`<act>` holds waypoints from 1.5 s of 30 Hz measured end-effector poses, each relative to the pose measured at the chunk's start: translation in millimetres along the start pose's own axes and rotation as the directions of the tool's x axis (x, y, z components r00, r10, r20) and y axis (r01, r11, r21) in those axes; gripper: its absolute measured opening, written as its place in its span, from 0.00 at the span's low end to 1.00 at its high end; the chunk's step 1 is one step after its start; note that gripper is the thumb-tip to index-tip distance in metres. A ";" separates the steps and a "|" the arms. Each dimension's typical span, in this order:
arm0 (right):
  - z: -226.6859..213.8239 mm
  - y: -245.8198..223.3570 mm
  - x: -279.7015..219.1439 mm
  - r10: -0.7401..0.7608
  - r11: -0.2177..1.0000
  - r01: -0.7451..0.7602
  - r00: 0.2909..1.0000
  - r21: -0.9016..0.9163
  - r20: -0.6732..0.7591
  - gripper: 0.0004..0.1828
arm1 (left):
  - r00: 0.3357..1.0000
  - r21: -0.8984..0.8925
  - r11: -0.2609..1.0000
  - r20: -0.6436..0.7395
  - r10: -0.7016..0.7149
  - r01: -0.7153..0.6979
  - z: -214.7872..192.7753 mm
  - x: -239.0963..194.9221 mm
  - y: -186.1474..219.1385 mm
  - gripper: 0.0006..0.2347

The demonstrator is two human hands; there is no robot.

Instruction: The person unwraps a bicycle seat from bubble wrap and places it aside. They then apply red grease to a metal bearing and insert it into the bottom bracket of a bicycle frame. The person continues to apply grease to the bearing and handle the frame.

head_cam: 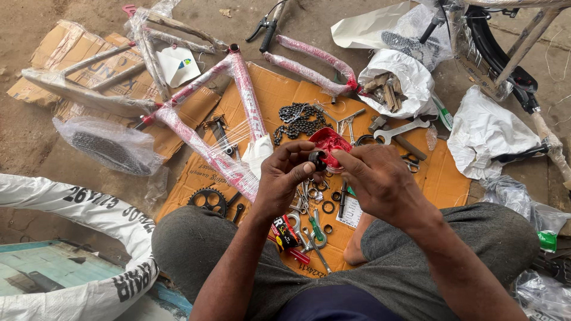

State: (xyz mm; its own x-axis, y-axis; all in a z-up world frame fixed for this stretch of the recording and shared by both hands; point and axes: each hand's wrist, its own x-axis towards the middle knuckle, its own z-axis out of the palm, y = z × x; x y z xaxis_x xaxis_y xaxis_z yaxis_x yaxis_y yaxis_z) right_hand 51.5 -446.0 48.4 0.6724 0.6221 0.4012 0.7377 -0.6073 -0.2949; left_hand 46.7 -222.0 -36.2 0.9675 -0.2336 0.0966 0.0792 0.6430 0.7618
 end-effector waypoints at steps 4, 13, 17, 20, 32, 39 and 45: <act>17.9 -1.6 -0.3 -0.046 0.926 0.031 0.998 -0.376 -0.030 0.29 | 0.995 0.116 0.992 -0.092 -0.048 0.059 1.1 -1.4 -0.2 0.18; 29.2 -15.7 -10.1 -0.117 0.903 0.087 0.992 -0.421 -0.046 0.21 | 0.991 0.203 0.979 -0.123 0.052 -0.026 0.0 -5.0 -7.1 0.18; 18.9 -5.7 -11.1 -0.016 0.977 0.054 0.983 0.206 -0.180 0.22 | 0.999 0.128 0.992 -0.037 0.021 -0.016 -3.9 -6.4 2.7 0.15; 8.9 2.5 -14.4 0.051 0.865 0.040 0.985 0.499 -0.167 0.27 | 1.000 0.076 0.997 0.009 -0.008 0.007 -4.9 -6.0 0.7 0.15; 36.1 14.6 -13.0 -0.144 0.929 0.179 0.981 0.323 -0.130 0.30 | 0.975 -0.002 0.977 0.063 -0.212 0.213 -7.7 -8.3 -1.4 0.16; 60.3 9.9 -31.5 0.090 0.718 -0.036 0.995 0.695 -0.041 0.43 | 0.996 -0.027 0.999 0.080 0.035 -0.033 -4.0 -6.7 -1.8 0.13; 51.1 -6.5 -44.3 0.293 0.150 -0.209 0.943 0.966 0.158 0.49 | 0.961 0.273 0.922 0.089 0.260 -0.275 -7.1 -2.6 4.0 0.15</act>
State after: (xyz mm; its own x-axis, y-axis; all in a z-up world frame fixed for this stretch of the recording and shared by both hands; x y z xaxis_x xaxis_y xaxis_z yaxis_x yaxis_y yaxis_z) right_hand 20.0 -444.3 -11.8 0.8596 0.4870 0.1546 0.0282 0.2570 -0.9660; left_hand 46.2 -213.6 -38.0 0.9296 -0.1219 0.3479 -0.2584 0.4575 0.8508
